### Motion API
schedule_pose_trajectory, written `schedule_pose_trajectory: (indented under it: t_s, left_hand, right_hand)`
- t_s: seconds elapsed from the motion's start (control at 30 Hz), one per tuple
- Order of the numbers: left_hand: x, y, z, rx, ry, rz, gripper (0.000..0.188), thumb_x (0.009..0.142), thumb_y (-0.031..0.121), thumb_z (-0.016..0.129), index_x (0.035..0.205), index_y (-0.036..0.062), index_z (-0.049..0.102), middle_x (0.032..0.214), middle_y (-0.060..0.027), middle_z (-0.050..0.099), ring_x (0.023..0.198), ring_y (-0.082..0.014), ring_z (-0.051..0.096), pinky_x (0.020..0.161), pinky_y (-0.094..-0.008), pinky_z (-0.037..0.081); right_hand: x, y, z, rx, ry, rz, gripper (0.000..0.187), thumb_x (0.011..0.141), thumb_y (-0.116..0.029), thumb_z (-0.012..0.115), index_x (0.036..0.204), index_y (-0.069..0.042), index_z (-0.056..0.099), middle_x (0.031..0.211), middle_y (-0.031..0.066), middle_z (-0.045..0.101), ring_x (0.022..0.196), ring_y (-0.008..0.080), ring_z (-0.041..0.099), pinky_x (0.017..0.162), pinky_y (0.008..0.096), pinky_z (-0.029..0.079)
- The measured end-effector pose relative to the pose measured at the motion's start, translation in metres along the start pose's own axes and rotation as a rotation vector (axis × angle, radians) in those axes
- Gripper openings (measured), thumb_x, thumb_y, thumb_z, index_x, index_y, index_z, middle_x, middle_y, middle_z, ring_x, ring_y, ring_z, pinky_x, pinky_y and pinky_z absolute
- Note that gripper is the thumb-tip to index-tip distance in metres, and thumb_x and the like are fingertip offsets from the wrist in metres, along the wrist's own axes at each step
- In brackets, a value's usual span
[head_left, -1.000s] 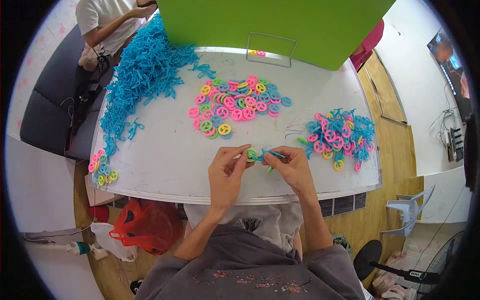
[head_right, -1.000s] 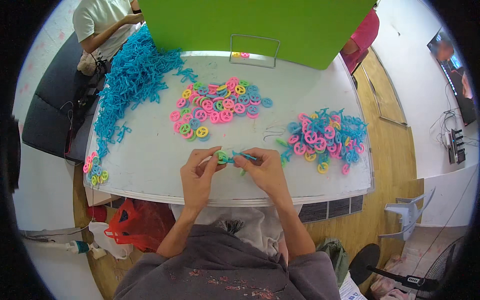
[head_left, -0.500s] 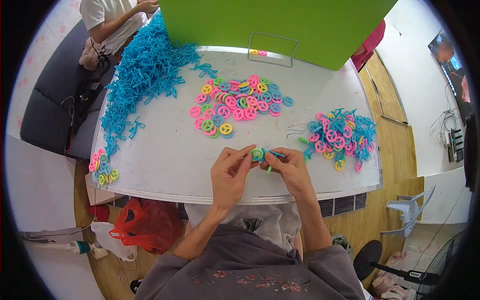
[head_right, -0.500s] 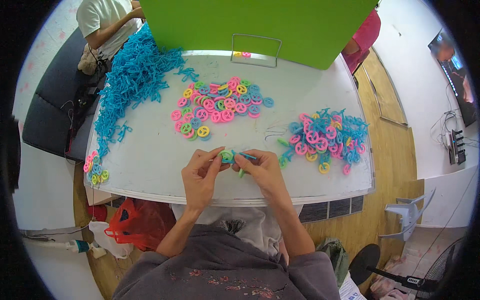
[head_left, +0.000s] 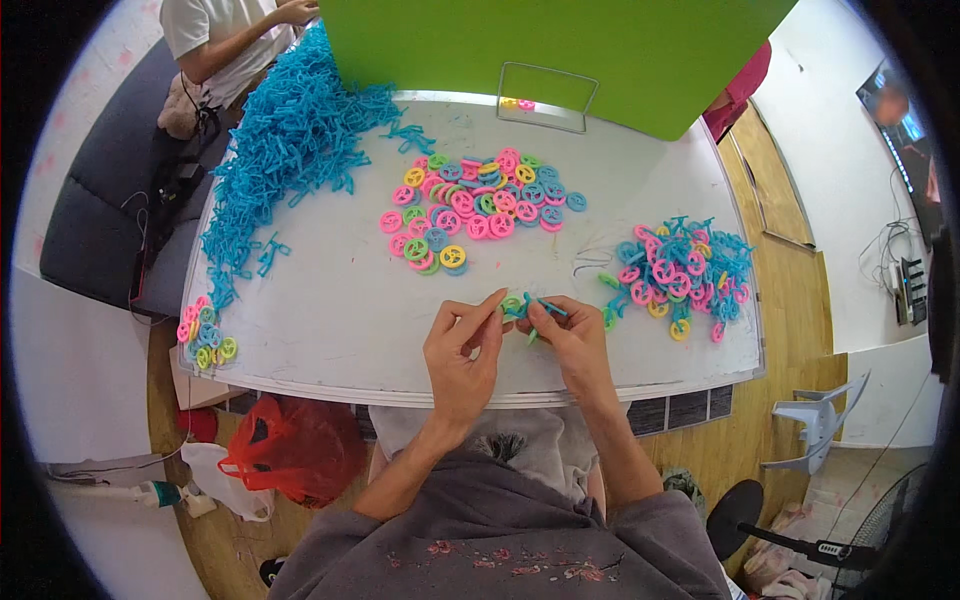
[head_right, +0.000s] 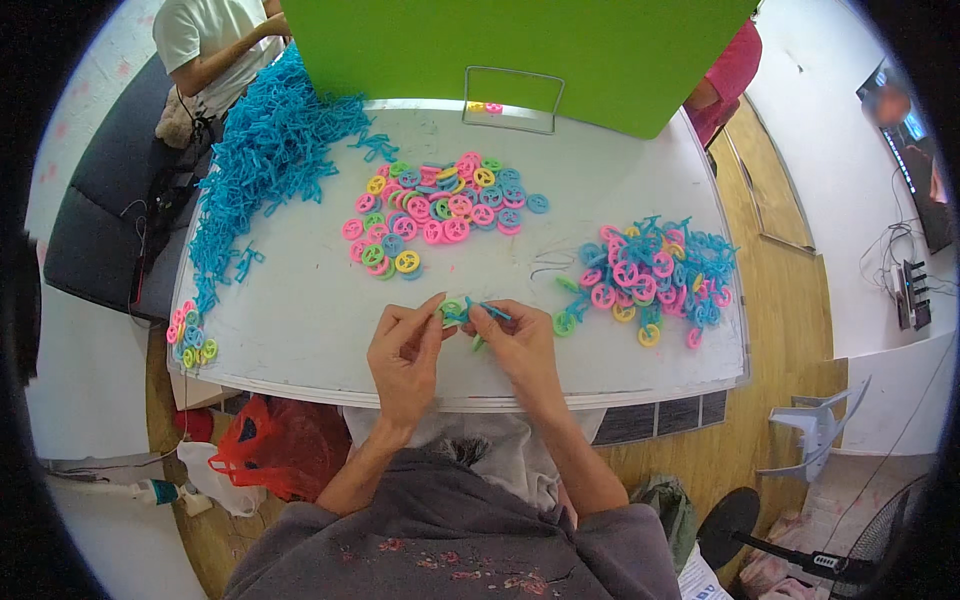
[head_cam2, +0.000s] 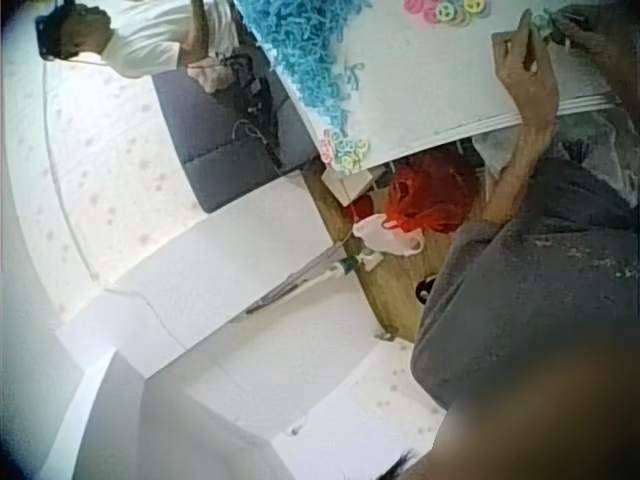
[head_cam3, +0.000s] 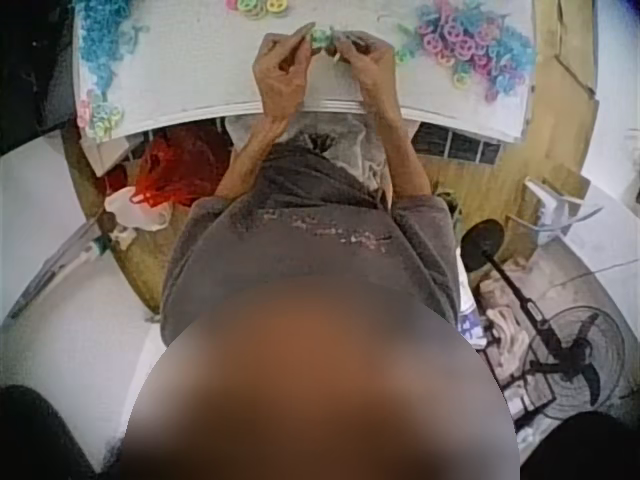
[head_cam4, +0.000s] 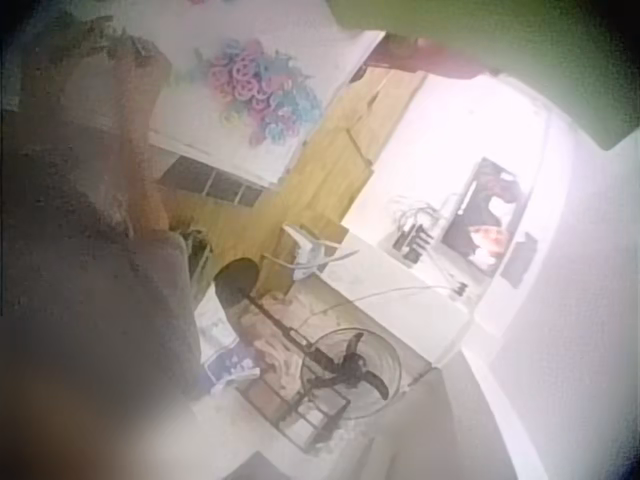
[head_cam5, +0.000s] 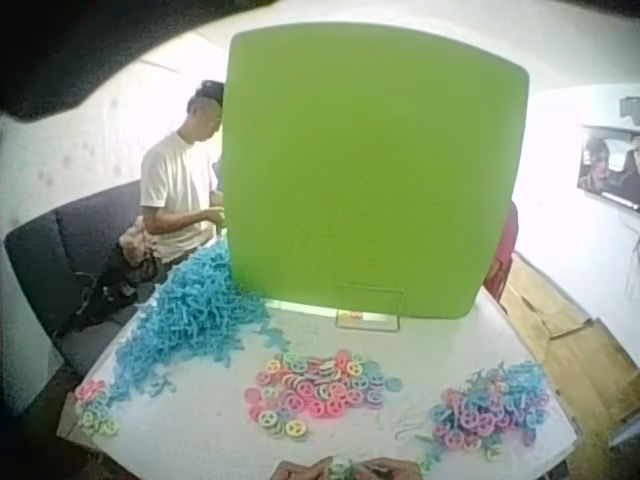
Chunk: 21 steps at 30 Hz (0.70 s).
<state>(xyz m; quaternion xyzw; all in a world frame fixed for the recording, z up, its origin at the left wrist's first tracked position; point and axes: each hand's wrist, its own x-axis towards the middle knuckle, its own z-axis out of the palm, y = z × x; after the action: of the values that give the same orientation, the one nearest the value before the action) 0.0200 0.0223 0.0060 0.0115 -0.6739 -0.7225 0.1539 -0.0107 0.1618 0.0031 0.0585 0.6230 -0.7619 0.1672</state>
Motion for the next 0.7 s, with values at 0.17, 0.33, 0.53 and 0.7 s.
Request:
schedule_pose_trajectory:
  t_s: [0.17,0.33,0.53,0.7]
  left_hand:
    - [0.006,-0.004,-0.008,-0.104,-0.037,-0.085,0.023,0.090,-0.002,0.056,0.113,-0.0027,0.062,0.097,-0.0062,0.051,0.088,-0.0129,0.060,0.080,-0.0272,0.057]
    - [0.010,0.005,-0.019,-0.246,-0.173,-0.251,0.022,0.086,-0.006,0.060,0.108,-0.0031,0.057,0.106,-0.0098,0.059,0.093,-0.0152,0.062,0.082,-0.0271,0.054]
    - [0.014,-0.003,-0.025,-0.172,-0.102,-0.210,0.018,0.084,-0.010,0.058,0.102,-0.0056,0.056,0.092,-0.0092,0.063,0.087,-0.0156,0.063,0.084,-0.0301,0.053]
    - [0.007,-0.007,-0.012,-0.244,-0.064,-0.211,0.017,0.084,-0.009,0.060,0.101,-0.0049,0.058,0.091,-0.0085,0.064,0.084,-0.0125,0.063,0.077,-0.0243,0.051]
  right_hand:
    - [-0.003,0.008,0.009,-0.255,0.183,-0.370,0.013,0.084,-0.006,0.069,0.091,0.004,0.066,0.083,0.0066,0.067,0.078,0.0089,0.060,0.074,0.0220,0.047]
    - [-0.005,0.001,0.003,-0.438,0.123,-0.473,0.013,0.081,-0.003,0.070,0.091,0.004,0.067,0.083,0.0063,0.068,0.080,0.0096,0.060,0.071,0.0234,0.048]
    - [-0.013,-0.011,0.004,-0.253,-0.004,-0.272,0.016,0.078,0.002,0.071,0.094,0.003,0.066,0.084,0.0071,0.068,0.082,0.0100,0.064,0.072,0.0216,0.050]
    - [-0.015,-0.003,-0.001,-0.385,0.122,-0.348,0.018,0.077,0.002,0.073,0.093,0.003,0.066,0.080,0.0058,0.068,0.071,0.0092,0.064,0.064,0.0208,0.050]
